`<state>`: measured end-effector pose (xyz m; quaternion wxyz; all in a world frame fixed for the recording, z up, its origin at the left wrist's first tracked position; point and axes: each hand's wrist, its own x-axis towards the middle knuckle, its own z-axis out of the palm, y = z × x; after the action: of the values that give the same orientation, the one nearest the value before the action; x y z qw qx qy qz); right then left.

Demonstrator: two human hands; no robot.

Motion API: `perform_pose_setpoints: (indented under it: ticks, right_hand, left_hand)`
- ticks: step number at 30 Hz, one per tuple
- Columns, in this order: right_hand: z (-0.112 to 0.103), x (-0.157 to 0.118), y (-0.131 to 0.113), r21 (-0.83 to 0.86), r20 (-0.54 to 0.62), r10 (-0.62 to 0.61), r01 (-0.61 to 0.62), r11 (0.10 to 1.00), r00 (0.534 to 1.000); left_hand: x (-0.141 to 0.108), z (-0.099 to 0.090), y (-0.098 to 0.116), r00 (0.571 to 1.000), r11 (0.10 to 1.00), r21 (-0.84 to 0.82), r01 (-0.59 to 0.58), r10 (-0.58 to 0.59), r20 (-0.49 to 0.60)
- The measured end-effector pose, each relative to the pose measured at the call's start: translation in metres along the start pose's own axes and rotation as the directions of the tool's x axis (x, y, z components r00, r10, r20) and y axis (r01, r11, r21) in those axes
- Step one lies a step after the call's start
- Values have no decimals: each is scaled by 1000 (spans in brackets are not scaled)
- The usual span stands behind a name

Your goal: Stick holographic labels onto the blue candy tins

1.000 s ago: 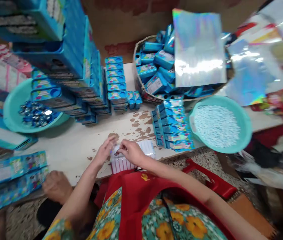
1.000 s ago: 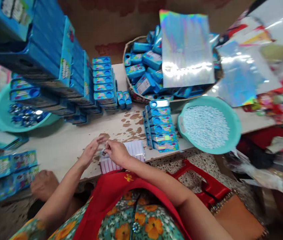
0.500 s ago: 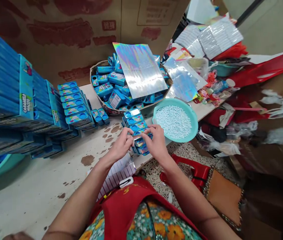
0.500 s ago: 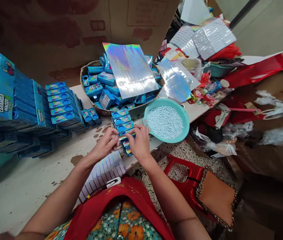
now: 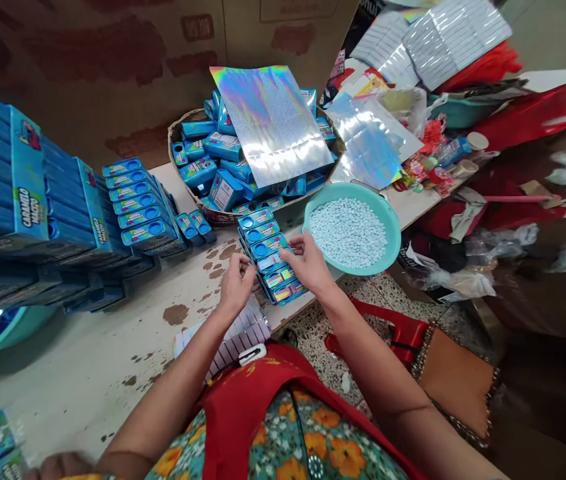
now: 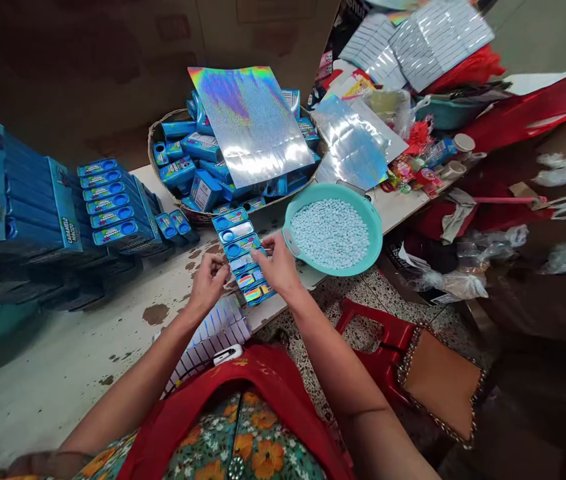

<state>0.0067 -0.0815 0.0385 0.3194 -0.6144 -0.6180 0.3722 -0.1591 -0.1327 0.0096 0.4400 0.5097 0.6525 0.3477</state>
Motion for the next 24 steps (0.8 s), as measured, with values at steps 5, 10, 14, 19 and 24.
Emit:
perform_pose_setpoints:
  ticks: [5,10,14,19,24]
  right_hand:
    - [-9,6,9,75,74,41,-46,996,996]
    - [-35,-58,-9,27,-303,-142,158,987,942]
    - [-20,-127,11,96,107,-157,147,984,982]
    - [57,-145,82,99,383,264,-323,941,885]
    - [87,-133,90,301,496,231,-415,859,837]
  left_hand:
    - [-7,-17,-12,961,956,270,-112,35,273]
    - [-38,-94,-85,983,873,462,156,-184,14]
    - [-84,-135,-145,810,692,465,553,-578,-103]
    - [-116,-117,-165,758,754,-198,627,-648,-69]
    - [-134,-127,-128,877,821,-337,460,-480,28]
